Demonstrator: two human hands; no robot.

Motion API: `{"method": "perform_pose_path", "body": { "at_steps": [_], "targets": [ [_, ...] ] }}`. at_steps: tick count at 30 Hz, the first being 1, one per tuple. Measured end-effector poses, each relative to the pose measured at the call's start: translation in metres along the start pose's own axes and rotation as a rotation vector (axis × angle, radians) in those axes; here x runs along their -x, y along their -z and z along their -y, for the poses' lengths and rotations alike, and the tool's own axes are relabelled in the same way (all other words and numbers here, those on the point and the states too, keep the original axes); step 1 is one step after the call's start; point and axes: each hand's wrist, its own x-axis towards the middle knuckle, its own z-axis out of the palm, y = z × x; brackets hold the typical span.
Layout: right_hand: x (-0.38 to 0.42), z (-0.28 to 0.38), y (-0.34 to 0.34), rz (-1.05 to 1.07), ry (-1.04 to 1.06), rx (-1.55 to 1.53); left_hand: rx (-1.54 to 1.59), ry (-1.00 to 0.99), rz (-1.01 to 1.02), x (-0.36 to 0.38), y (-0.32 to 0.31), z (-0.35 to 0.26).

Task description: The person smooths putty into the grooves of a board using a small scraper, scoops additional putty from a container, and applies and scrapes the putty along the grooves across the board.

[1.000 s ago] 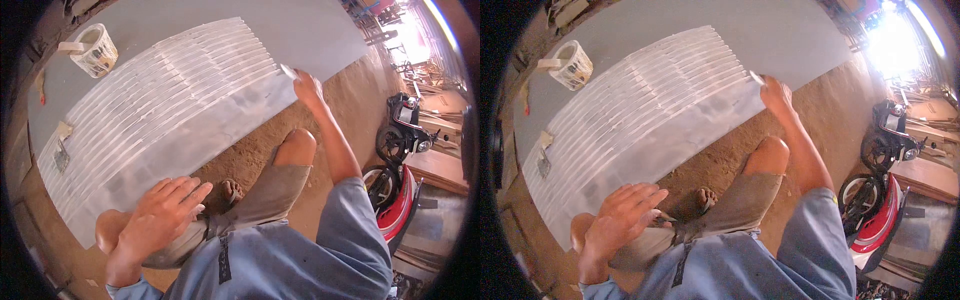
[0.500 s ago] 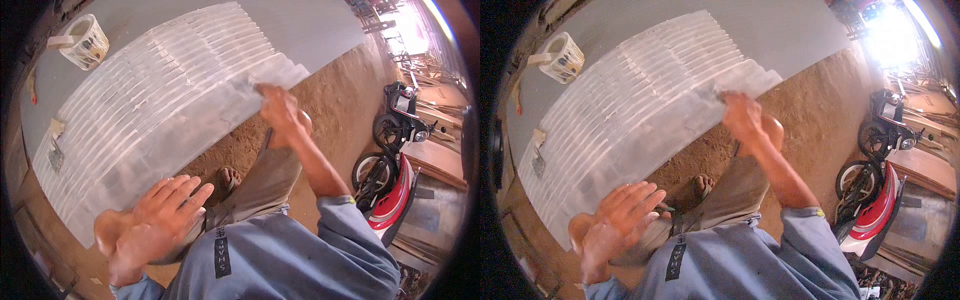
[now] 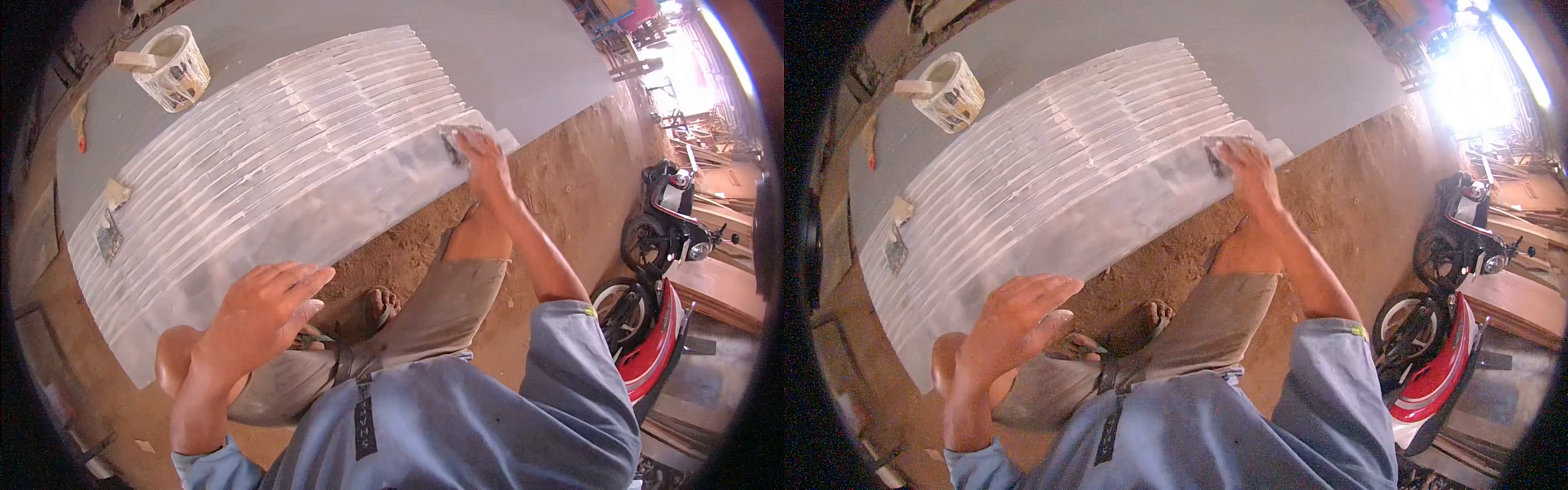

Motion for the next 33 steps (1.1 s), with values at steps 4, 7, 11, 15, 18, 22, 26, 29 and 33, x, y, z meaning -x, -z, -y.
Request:
{"method": "perform_pose_path", "body": {
  "at_steps": [4,7,11,15,18,22,26,29,33],
  "targets": [
    [0.022,0.027,0.041,0.161,-0.008,-0.084,-0.001,0.017,0.020,-0.004,0.002,-0.001],
    [-0.016,0.003,0.059,0.212,-0.398,0.075,0.001,-0.012,0.033,-0.009,0.004,-0.003],
    [-0.048,-0.043,0.021,0.298,-0.633,0.033,0.008,-0.029,0.035,-0.004,0.002,0.000],
    [-0.051,0.040,0.029,0.371,-0.549,-0.085,-0.050,0.005,0.034,-0.003,0.006,-0.007],
    [-0.023,0.080,0.030,0.260,-0.337,-0.167,-0.046,-0.047,0.007,-0.007,0.007,-0.010],
    [-0.023,0.100,0.067,0.398,-0.094,-0.322,-0.008,-0.011,-0.013,-0.004,-0.002,0.002],
    [-0.031,0.062,0.056,0.166,0.287,-0.086,-0.011,0.008,-0.015,-0.001,-0.008,0.011],
    [-0.029,0.044,0.027,0.130,0.233,-0.043,-0.007,0.004,-0.051,-0.003,-0.010,0.015],
    [-0.032,0.054,0.021,0.166,0.141,-0.144,-0.026,0.050,-0.023,-0.006,-0.011,0.018]
  ]
}}
